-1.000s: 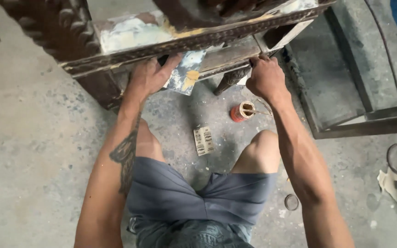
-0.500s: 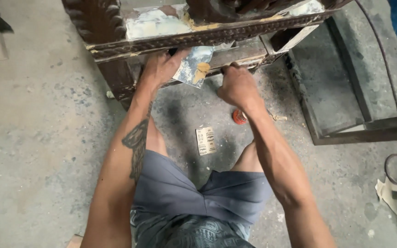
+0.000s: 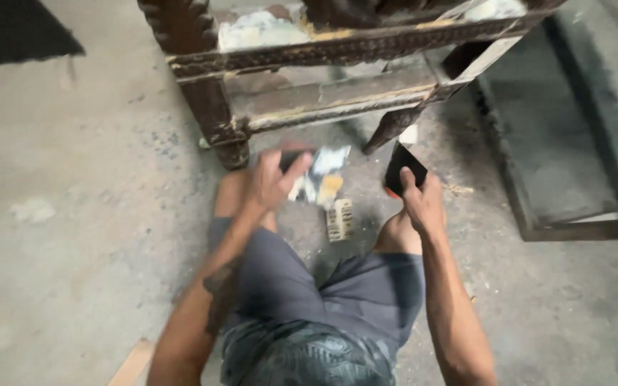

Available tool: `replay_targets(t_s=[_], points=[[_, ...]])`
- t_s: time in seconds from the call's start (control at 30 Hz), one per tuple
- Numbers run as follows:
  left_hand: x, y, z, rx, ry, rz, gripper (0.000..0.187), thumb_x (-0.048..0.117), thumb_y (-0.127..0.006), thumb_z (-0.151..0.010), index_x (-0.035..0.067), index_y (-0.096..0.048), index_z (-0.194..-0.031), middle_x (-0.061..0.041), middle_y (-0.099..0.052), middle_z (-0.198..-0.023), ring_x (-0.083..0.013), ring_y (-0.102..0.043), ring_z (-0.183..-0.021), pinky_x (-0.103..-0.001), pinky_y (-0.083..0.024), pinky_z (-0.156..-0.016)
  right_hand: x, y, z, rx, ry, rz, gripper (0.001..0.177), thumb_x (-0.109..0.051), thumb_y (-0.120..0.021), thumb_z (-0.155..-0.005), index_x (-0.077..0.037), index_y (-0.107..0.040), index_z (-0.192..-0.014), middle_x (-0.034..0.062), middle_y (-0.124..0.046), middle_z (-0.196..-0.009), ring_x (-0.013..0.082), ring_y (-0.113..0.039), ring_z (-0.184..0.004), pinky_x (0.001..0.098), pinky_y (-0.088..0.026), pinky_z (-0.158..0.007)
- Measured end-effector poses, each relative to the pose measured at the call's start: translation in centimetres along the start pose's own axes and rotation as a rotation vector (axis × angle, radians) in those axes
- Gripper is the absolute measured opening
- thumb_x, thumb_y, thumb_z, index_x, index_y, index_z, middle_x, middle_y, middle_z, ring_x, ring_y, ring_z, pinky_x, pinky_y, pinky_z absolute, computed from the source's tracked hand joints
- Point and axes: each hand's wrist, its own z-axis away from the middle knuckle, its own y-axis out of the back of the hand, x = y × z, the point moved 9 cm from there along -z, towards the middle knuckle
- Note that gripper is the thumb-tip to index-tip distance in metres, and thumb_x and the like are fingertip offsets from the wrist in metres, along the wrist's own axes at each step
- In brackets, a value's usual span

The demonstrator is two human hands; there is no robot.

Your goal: Applying wood filler to a wooden chair frame using a putty knife and sanding the surface.

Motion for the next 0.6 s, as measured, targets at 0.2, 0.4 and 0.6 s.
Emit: replay_targets(t_s=[0.2, 0.4, 0.6], points=[[-8.4, -0.8, 9.2, 0.267, 0.514, 0.314, 0.031, 0.031, -0.075, -0.094, 0.001, -0.076, -0.098, -0.010, -0.073, -0.089, -0.0186, -0.064, -0.083, -0.038, -0.054, -0.079, -2.7, -2.9, -0.3, -0.043, 0.163, -0.018, 0.034, -0.016, -0.062, -0.098, -0.005, -0.062, -0.066, 0.0042, -0.045, -0.052, 0.0161, -0.044, -0.053, 0.0321, -0.034, -0.045], [-12.9, -1.1, 12.7, 0.508, 0.546, 0.544, 0.031, 0.020, -0.077, -0.092, -0.005, -0.074, -0.109, -0.016, -0.075, -0.101, -0.0179, -0.069, -0.093, -0.039, -0.055, -0.094, -5.5, -3.9, -0.1, -0.010, 0.354, 0.122, 0.014, -0.020, -0.063, -0.099, -0.012, -0.074, -0.099, 0.0183, -0.059, -0.065, 0.0344, -0.059, -0.061, 0.0410, -0.044, -0.054], [-9.7, 3.3, 12.4, 0.525, 0.491, 0.535, 0.024, 0.020, -0.073, -0.095, -0.002, -0.076, -0.106, -0.014, -0.077, -0.100, -0.0176, -0.071, -0.093, -0.039, -0.058, -0.091, -7.2, -6.6, 3.2, -0.103, 0.334, -0.126, 0.012, -0.007, -0.061, -0.096, -0.006, -0.072, -0.100, 0.0183, -0.069, -0.086, 0.0194, -0.056, -0.081, 0.0380, -0.048, -0.071]])
